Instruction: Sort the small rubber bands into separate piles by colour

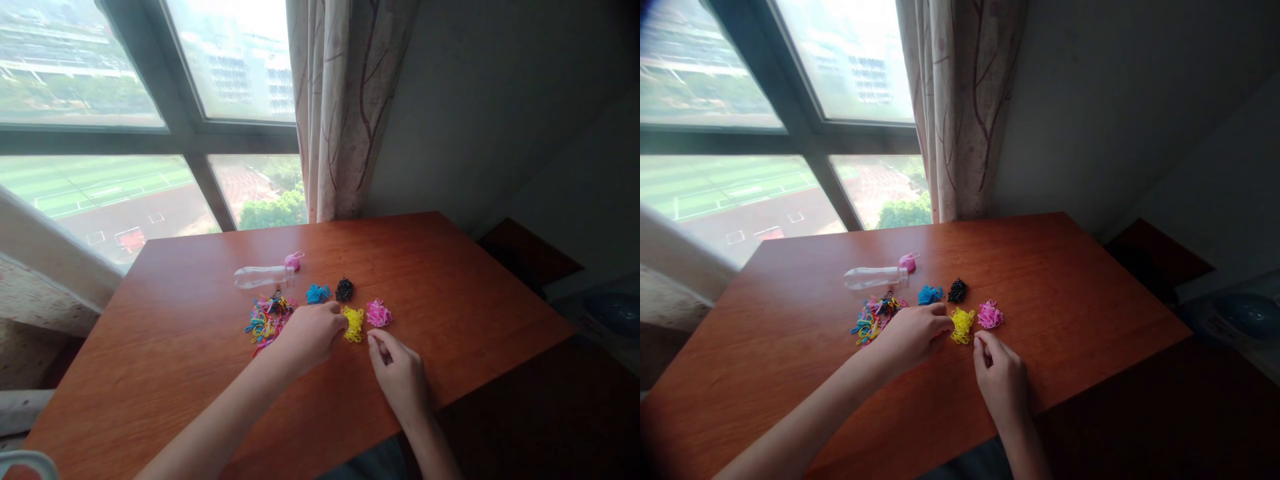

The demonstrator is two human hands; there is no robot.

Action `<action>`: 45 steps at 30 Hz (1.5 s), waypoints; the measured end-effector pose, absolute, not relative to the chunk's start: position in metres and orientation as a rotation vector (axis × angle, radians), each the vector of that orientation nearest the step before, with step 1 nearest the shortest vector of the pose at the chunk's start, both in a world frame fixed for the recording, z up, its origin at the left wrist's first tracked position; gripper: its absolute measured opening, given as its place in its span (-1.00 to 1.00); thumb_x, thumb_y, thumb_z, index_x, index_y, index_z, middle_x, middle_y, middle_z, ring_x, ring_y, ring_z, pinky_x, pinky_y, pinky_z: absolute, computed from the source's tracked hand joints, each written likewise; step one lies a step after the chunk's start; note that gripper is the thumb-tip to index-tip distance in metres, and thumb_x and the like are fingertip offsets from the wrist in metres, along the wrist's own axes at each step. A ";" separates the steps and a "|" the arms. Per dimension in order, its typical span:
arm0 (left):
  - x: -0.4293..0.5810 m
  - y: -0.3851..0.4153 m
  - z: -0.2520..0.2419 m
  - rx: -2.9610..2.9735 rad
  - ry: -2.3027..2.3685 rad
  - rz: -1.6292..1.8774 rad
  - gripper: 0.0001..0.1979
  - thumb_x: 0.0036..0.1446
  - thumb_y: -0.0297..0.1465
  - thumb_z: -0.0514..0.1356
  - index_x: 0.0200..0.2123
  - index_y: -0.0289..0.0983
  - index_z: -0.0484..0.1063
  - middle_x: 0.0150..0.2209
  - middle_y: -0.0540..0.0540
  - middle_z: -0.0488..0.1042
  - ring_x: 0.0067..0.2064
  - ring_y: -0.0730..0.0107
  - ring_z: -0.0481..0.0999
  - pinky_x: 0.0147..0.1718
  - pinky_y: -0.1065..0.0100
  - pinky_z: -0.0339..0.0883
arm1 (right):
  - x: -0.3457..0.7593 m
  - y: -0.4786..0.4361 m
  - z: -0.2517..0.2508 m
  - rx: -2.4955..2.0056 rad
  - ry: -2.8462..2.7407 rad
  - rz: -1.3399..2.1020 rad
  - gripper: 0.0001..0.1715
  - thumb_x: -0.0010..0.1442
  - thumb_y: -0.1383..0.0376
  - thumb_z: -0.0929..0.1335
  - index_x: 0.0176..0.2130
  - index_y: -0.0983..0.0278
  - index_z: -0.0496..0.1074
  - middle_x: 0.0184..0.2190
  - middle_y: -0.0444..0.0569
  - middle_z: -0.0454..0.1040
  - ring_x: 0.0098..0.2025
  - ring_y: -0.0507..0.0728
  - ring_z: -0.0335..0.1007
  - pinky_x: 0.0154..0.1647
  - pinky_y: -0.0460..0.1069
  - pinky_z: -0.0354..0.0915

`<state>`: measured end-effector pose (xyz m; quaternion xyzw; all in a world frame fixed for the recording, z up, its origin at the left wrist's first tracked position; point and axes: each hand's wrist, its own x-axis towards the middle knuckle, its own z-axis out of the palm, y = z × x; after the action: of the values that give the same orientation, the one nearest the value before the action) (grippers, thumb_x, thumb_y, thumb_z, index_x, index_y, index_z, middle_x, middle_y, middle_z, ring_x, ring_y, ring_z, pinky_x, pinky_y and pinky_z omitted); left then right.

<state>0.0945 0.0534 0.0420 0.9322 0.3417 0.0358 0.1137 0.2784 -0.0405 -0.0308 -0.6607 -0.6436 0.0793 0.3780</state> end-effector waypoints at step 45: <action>0.089 0.042 0.042 2.792 0.977 0.060 -0.85 0.24 -0.45 0.13 -0.20 -0.16 0.48 -0.21 -0.06 0.49 -0.27 0.32 0.55 -0.42 0.41 0.35 | 0.278 -0.042 -0.029 -1.679 -1.666 0.214 -0.71 0.37 0.23 0.23 -0.20 0.25 0.52 -0.42 -0.04 0.56 -0.45 0.08 0.48 -0.38 -0.08 0.27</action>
<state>0.0888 0.0422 0.0420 0.9397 0.3288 0.0202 0.0915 0.2783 -0.0416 -0.0285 -0.6557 -0.6507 0.0835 0.3738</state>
